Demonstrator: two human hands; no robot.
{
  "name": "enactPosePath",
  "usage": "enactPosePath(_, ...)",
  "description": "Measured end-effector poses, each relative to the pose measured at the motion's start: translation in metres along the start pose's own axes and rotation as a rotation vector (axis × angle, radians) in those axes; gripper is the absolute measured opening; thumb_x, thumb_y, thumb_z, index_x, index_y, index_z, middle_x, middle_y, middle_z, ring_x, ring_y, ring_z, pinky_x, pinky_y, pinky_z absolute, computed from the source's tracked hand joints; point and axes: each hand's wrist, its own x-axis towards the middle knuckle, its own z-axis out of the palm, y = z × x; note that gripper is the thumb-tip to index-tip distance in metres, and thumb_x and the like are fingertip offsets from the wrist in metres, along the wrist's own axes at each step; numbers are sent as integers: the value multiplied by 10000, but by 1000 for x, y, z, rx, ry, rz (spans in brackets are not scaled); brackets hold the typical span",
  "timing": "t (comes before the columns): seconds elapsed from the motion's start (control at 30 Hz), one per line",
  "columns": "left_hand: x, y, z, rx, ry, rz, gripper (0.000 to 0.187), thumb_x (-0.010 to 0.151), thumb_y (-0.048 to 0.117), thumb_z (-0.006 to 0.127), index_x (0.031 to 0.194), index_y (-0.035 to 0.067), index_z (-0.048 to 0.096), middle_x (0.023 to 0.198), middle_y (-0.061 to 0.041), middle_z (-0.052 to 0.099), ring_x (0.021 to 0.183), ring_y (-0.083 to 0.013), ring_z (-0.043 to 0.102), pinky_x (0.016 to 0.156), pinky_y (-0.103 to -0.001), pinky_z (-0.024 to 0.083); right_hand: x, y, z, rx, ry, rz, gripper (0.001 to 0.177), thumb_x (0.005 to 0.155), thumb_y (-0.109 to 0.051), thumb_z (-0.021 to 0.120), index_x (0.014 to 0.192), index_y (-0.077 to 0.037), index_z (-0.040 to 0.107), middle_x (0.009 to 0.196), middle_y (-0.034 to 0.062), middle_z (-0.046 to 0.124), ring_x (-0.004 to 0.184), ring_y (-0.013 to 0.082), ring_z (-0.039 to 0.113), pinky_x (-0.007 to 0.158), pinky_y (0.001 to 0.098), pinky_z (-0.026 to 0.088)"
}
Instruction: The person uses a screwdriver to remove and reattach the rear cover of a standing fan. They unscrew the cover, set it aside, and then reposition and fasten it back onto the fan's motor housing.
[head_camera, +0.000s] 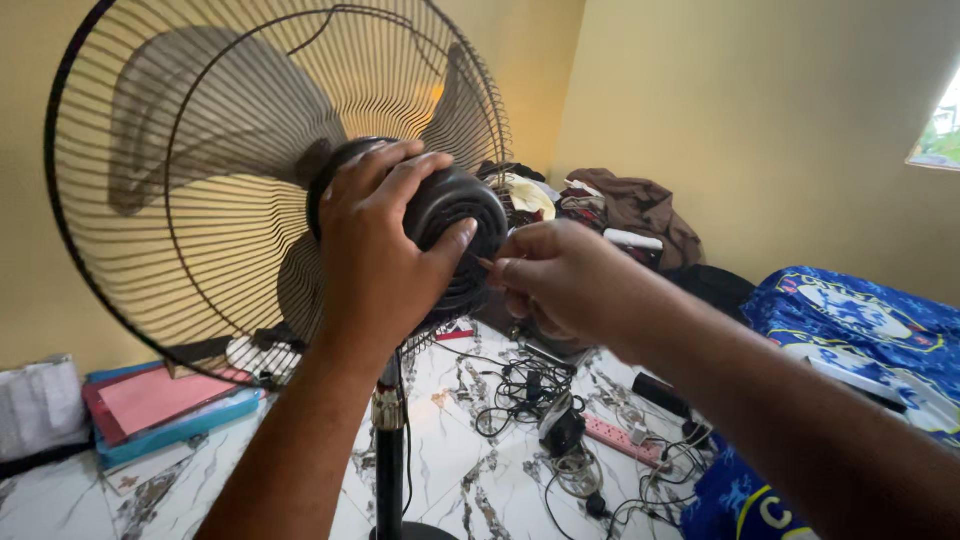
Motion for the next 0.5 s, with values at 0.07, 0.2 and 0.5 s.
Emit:
enactPosePath(0.07, 4, 1, 2, 15, 10, -5, 530, 771, 271, 879, 1245, 108, 706, 1342, -123, 643, 1311, -346, 537, 1112, -523, 367, 1, 9, 1, -56, 167, -260, 244, 911, -274, 685, 1087, -105, 680, 859, 132, 718, 697, 361, 709, 549, 431, 516)
enactPosePath(0.2, 3, -1, 0, -5, 3, -3, 522, 787, 281, 875, 1248, 104, 705, 1340, -120, 645, 1314, -345, 539, 1119, -520, 369, -8, 27, 17, -711, 495, -801, 405, 743, -128, 727, 1127, -49, 628, 900, 139, 708, 670, 319, 709, 537, 425, 550)
enactPosePath(0.5, 0, 0, 4, 23, 8, 22, 513, 778, 269, 861, 1241, 108, 713, 1343, -138, 637, 1318, -359, 527, 1133, -535, 355, 5, 6, 11, -515, 147, -346, 143, 892, -132, 605, 922, -7, 665, 674, 86, 650, 493, 215, 653, 491, 355, 546)
